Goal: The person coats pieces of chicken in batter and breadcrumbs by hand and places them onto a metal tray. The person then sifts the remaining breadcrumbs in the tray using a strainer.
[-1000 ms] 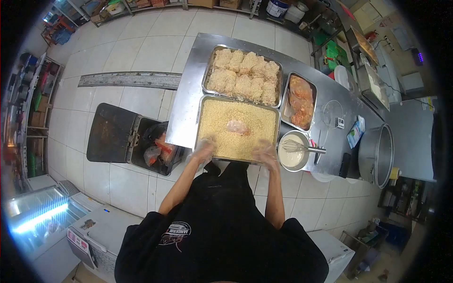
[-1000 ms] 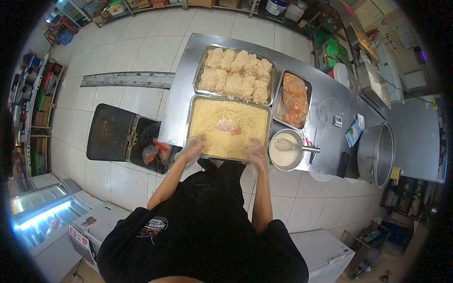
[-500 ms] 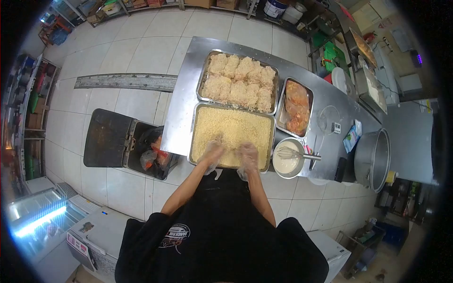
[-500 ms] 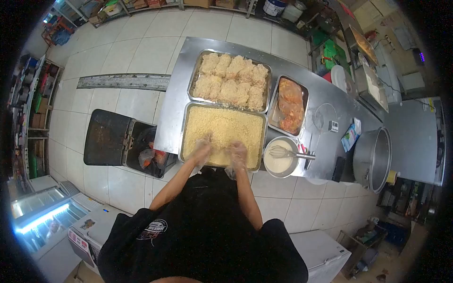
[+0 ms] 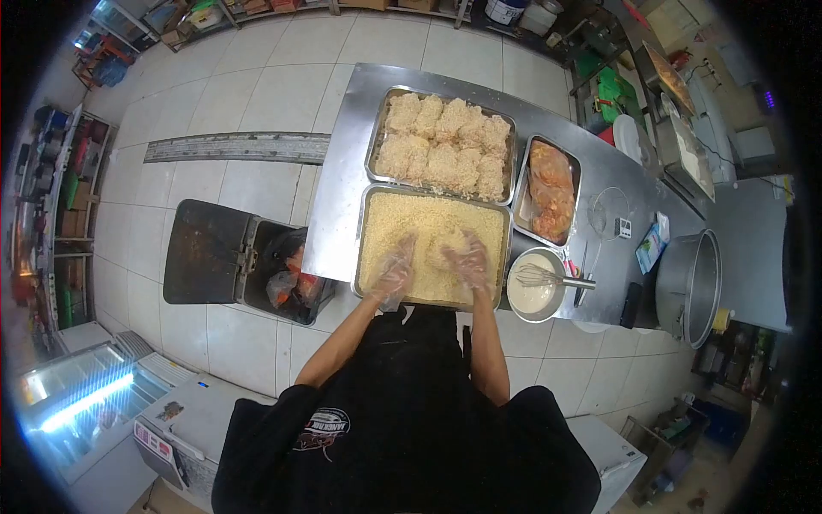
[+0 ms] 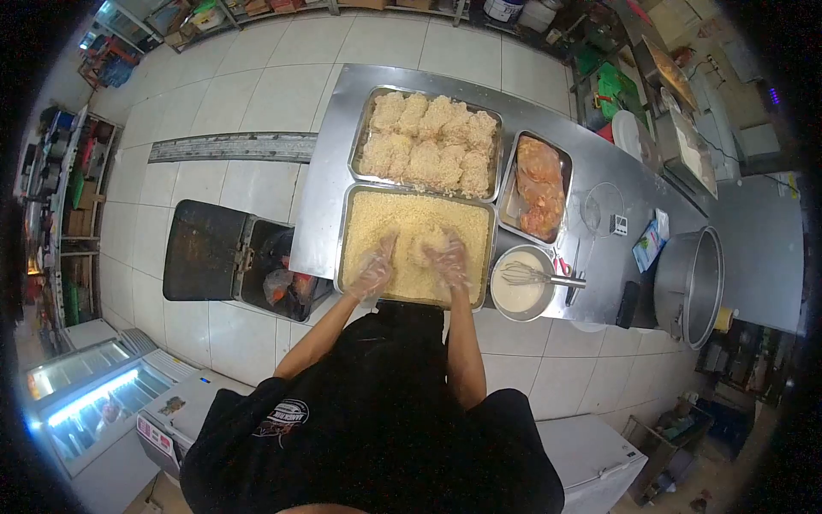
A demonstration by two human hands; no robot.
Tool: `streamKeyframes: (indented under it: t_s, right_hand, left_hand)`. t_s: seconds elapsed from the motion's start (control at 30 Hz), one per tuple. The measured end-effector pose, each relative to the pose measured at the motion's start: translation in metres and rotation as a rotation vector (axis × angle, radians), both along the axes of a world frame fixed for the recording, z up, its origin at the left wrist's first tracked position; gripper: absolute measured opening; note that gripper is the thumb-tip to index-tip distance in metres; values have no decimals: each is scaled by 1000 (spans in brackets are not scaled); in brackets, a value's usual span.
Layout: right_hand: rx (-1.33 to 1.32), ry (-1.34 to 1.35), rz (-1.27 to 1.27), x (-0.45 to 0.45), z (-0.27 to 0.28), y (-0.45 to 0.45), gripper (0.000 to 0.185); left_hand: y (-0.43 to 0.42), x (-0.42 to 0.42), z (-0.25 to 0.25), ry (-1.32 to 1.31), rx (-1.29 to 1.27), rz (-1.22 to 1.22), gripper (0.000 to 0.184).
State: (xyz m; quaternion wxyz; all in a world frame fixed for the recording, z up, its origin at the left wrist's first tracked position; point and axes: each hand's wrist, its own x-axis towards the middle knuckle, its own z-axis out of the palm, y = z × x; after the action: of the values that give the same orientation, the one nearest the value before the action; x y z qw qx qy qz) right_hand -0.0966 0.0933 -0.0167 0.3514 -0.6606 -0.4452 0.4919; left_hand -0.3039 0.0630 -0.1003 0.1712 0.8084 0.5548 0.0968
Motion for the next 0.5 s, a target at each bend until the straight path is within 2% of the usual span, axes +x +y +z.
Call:
streamKeyframes:
  t_s: [0.07,0.13,0.27,0.33,0.37,0.4,0.47,0.5]
  right_hand:
    - [20,-6,49,1,14,-1,65]
    - [381,-534,210,-5,14,-1,63]
    - [500,-635,330,3,5,-22,59]
    - [-39,-631,117,18,-34,-44,47]
    - [-37,-630,114,16,-77,-58,47]
    - [-93,-239,-2,13,-130,-72,41]
    - [-138,145,-107,5,-133,-75,36]
    - [-75,308,-190,-8,-94,-72,34]
  left_hand:
    - [-3,-14,25,-221,-225,98,65]
    - [-10,-20,39,-351,-359,193,69]
    - [-13,-21,49,-345,-511,223,74]
    - [-10,-19,41,-305,-601,204,69]
    - [-10,-16,33,-283,-647,194,67]
    - [-10,-7,14,-728,-929,424,58]
    - [-11,7,-1,-1197,-1186,656,50]
    - [-13,11,-4,-1300,-1137,742,41]
